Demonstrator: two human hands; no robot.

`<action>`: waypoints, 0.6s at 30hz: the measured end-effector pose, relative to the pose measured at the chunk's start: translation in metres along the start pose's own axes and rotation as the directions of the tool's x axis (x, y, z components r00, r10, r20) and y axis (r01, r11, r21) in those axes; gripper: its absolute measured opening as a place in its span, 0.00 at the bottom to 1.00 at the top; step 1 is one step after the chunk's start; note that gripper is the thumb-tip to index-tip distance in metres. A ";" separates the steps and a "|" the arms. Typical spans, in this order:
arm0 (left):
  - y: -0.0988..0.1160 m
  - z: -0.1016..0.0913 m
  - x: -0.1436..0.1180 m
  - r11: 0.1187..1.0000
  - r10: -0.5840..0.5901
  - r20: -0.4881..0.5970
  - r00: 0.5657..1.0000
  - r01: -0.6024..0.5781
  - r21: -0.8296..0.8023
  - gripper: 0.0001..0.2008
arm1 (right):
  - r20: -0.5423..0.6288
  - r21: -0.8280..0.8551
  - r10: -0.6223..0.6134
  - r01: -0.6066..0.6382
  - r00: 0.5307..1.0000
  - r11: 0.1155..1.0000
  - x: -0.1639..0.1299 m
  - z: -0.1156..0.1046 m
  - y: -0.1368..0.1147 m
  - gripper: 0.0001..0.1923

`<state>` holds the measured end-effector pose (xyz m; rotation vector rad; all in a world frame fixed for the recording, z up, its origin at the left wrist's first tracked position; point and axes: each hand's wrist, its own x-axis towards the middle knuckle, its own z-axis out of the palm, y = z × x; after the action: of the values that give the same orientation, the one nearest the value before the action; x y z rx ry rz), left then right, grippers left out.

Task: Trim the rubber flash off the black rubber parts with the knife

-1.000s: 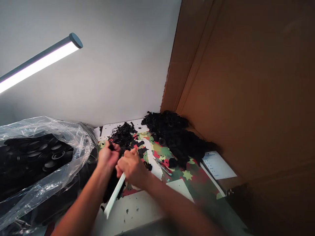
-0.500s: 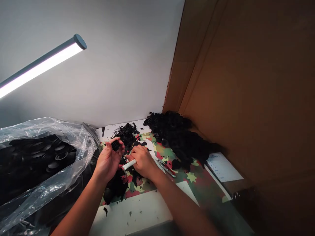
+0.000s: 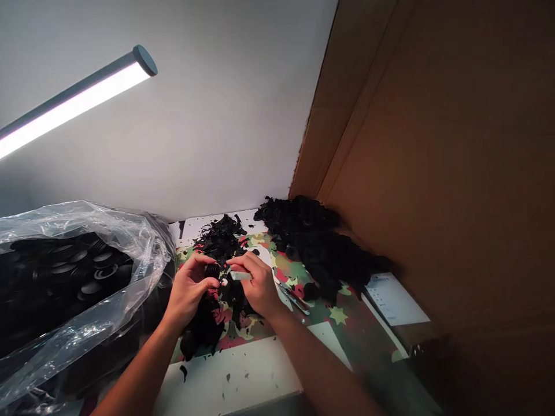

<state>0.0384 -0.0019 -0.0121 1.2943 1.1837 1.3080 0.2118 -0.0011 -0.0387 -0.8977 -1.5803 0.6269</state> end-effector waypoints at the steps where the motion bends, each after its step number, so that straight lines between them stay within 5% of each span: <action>1: -0.001 0.000 0.000 1.000 0.008 0.010 1.000 -0.008 0.016 0.18 | 0.010 0.002 -0.026 0.026 1.000 1.000 0.000 0.001 -0.002 0.09; 8: -0.005 0.002 -0.006 0.977 0.098 0.032 0.995 -0.103 0.186 0.23 | 0.050 0.054 -0.092 0.089 0.995 0.995 0.000 0.009 -0.005 0.05; 11: -0.005 0.002 -0.005 0.992 0.093 0.092 0.991 -0.100 0.076 0.25 | 0.033 0.066 -0.071 0.068 0.997 0.995 0.002 0.009 -0.004 0.06; 14: -0.002 -0.001 -0.003 0.980 -0.109 0.163 0.981 0.134 -0.150 0.24 | 0.074 0.109 -0.094 0.086 0.993 0.990 0.004 0.007 -0.002 0.12; 18: 0.001 -0.006 -0.005 0.876 -0.302 0.377 0.875 0.411 -0.252 0.23 | 0.066 0.141 -0.072 0.062 0.995 0.988 0.005 0.005 0.000 0.10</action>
<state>0.0330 -0.0067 -0.0118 0.9437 0.8759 0.9190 0.2070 0.0034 -0.0363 -0.7233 -1.6023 0.7185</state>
